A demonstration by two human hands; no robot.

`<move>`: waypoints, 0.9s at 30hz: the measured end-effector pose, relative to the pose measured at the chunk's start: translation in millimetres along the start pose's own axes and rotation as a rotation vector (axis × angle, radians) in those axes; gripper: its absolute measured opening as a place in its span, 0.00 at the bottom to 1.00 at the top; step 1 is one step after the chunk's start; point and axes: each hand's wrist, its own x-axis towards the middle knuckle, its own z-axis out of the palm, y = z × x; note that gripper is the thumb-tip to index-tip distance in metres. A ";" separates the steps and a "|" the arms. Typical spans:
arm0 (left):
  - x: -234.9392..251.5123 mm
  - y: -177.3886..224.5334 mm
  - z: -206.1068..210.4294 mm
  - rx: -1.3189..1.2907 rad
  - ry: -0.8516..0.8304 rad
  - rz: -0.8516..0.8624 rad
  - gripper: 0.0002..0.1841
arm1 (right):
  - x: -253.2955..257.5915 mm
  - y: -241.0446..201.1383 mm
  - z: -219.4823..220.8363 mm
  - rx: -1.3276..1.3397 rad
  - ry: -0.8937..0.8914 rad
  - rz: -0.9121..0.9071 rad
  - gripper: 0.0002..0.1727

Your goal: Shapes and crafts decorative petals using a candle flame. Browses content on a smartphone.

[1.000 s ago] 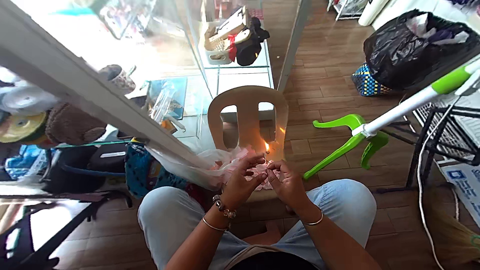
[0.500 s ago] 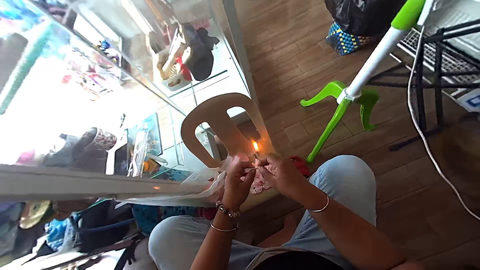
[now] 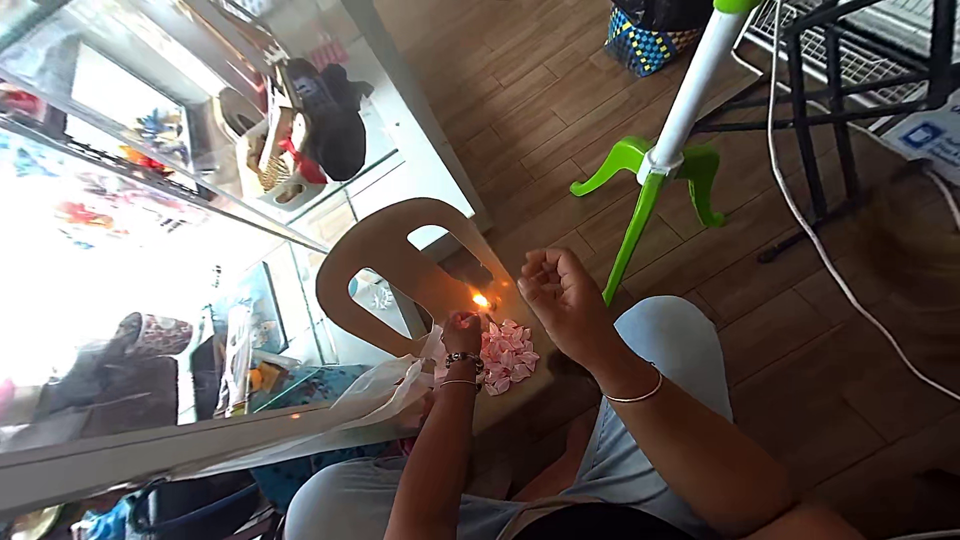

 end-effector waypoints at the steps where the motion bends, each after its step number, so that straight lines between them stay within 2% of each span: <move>1: 1.6 -0.9 0.9 0.027 0.001 -0.016 0.14 | 0.0 -0.4 -0.2 0.009 0.000 0.002 0.20; 11: 2.3 15.0 6.6 0.143 -0.015 -0.050 0.16 | -1.3 -2.3 -2.5 0.035 -0.015 0.013 0.20; 19: -24.2 35.9 0.7 0.074 -0.040 -0.111 0.15 | -2.0 -2.3 -3.7 0.060 -0.022 0.014 0.20; 24: -10.6 36.1 10.1 -0.011 0.033 -0.142 0.13 | -2.0 -3.4 -4.0 0.067 -0.032 0.028 0.19; 27: -22.7 38.5 3.8 0.031 -0.010 -0.149 0.14 | -1.7 -3.0 -3.7 0.070 -0.031 0.030 0.20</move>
